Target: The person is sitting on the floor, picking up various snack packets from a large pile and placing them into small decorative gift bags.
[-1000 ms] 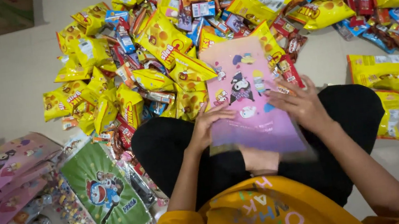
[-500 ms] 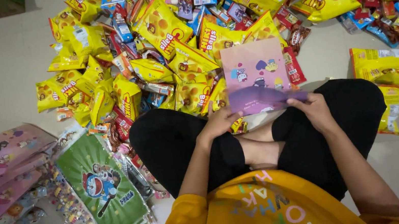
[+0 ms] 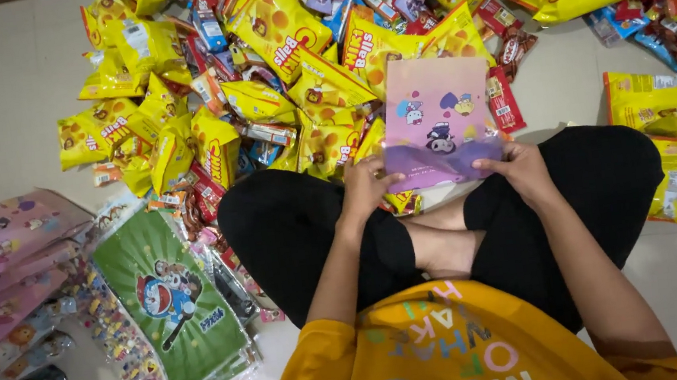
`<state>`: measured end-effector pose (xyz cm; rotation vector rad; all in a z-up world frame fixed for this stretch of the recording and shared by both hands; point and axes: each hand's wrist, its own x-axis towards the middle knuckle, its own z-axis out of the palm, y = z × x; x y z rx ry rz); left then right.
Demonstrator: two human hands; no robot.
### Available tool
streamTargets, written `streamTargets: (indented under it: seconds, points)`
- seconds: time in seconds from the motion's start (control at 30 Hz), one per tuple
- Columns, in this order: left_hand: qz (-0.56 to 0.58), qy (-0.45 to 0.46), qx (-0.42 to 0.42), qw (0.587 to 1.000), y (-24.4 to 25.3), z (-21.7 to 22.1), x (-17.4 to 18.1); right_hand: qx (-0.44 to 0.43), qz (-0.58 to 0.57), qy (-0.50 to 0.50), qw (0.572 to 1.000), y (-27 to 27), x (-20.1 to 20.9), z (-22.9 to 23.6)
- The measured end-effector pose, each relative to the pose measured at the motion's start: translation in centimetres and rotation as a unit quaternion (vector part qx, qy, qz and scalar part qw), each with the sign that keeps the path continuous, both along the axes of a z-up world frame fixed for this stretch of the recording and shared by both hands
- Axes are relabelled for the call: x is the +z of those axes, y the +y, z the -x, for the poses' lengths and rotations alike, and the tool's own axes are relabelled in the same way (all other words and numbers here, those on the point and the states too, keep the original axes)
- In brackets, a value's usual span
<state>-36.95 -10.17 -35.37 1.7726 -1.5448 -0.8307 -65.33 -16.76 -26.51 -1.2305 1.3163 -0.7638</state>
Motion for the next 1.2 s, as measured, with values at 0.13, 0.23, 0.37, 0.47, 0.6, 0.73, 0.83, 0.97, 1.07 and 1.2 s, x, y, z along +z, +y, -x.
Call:
streamTargets:
  seconds: [0.13, 0.23, 0.37, 0.47, 0.6, 0.73, 0.83, 0.97, 1.07, 1.2]
  points:
    - [-0.002, 0.171, -0.044, 0.984, 1.1, 0.0, 10.1, 0.020, -0.010, -0.027, 0.999, -0.2, -1.2, 0.7]
    - [0.118, 0.248, -0.101, 0.956, 1.8, -0.1, 14.7, 0.034, -0.016, -0.036, 0.999, -0.5, -3.8, 1.7]
    - [0.150, 0.178, -0.136, 0.963, 0.9, 0.7, 20.0, 0.057, -0.005, -0.031, 0.998, -0.5, -4.3, 1.8]
    - [0.148, 0.017, -0.123, 0.981, -0.6, 1.2, 20.1, 0.052, -0.022, -0.041, 0.998, -0.5, -3.9, 1.5]
    - [0.126, -0.113, -0.175, 0.970, -1.9, 2.7, 20.5, 0.065, -0.025, -0.063, 0.996, -0.7, -3.7, 1.7]
    - [0.116, -0.318, -0.161, 0.927, -3.7, 4.6, 12.4, 0.079, -0.050, -0.079, 0.992, -0.6, -2.6, 1.6]
    - [-0.032, -0.384, -0.156, 0.910, -4.1, 5.6, 10.7, 0.097, -0.079, -0.101, 0.987, -0.1, -2.8, 1.3]
    - [-0.019, -0.460, -0.179, 0.869, -4.6, 4.4, 8.3, 0.143, -0.092, -0.099, 0.980, 0.2, -3.9, 1.5]
    - [-0.069, -0.435, -0.168, 0.882, -4.4, 3.7, 10.6, 0.147, -0.092, -0.099, 0.980, 0.1, -2.4, 1.1]
    - [-0.137, -0.465, -0.142, 0.863, -2.2, 3.0, 8.6, 0.172, -0.057, -0.075, 0.981, 0.1, -4.3, 1.6]
